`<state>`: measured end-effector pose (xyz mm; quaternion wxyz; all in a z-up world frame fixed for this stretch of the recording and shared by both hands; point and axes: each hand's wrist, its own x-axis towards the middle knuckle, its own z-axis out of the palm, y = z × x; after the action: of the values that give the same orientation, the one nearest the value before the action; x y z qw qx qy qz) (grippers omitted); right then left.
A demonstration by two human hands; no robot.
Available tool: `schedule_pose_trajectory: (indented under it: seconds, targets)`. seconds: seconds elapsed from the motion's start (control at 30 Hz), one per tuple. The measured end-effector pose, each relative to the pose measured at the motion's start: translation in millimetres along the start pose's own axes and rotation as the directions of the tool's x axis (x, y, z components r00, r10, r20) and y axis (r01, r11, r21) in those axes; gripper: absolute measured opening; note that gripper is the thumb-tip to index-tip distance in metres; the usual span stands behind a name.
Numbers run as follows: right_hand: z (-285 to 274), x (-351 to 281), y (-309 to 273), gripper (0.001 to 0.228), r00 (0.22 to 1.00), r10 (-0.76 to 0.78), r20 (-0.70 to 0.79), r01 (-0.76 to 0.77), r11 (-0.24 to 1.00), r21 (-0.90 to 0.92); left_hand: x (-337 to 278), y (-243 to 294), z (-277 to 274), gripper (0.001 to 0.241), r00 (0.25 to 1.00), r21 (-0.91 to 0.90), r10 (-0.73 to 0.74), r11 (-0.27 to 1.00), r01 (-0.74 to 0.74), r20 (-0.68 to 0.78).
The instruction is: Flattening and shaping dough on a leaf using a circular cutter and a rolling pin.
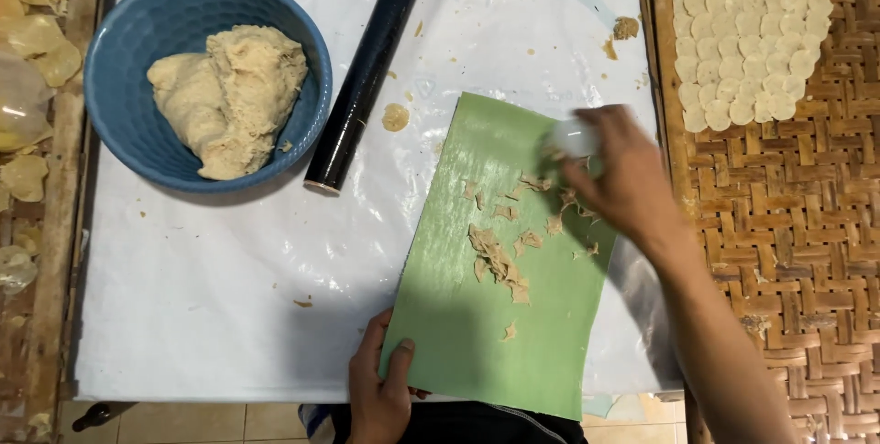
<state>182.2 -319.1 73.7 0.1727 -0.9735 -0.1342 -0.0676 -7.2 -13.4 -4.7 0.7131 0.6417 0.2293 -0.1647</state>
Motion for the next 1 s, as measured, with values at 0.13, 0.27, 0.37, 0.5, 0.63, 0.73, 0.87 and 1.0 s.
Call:
schedule_pose_trajectory:
  seconds: [0.13,0.27,0.37,0.5,0.63,0.73,0.87,1.0]
  targets:
    - [15.9,-28.8,54.9,0.047,0.997,0.021,-0.072,-0.047,0.926,-0.374,5.0,4.0,1.5,0.044,0.997,0.049,0.07,0.996,-0.071,0.026]
    - [30.1,-42.5,29.2,0.05,0.994,-0.016,0.104,0.027,0.994,-0.101,4.4,9.8,5.7,0.043,0.998,0.084,0.054,0.995,-0.055,0.014]
    - [32.3,-49.4,9.4,0.051,0.965,-0.086,0.25,0.071,0.995,0.07,3.9,6.1,5.7,0.043,0.997,0.071,0.082,0.994,-0.082,0.004]
    - [3.7,-48.1,10.8,0.051,0.975,0.074,0.211,-0.117,0.974,0.194,-1.3,5.5,6.3,0.043,0.998,0.052,0.06,0.997,-0.059,-0.013]
    - [-1.7,-60.6,41.1,0.051,0.999,0.051,0.007,-0.05,0.99,-0.13,-1.1,5.9,6.3,0.043,0.999,0.052,0.026,0.998,-0.025,-0.018]
    - [14.0,-75.6,45.3,0.049,0.995,0.051,0.086,-0.035,0.982,-0.184,1.0,5.6,6.0,0.042,0.998,0.008,0.067,0.998,-0.067,0.012]
    - [22.3,-91.8,8.5,0.051,0.961,0.013,0.275,-0.036,0.996,0.079,4.4,6.5,5.0,0.042,0.994,0.041,0.107,0.993,-0.108,0.031]
    - [9.3,-91.3,15.8,0.04,0.987,0.038,0.156,-0.088,0.941,0.326,2.4,5.8,4.2,0.044,0.996,0.017,0.081,0.997,-0.081,0.022]
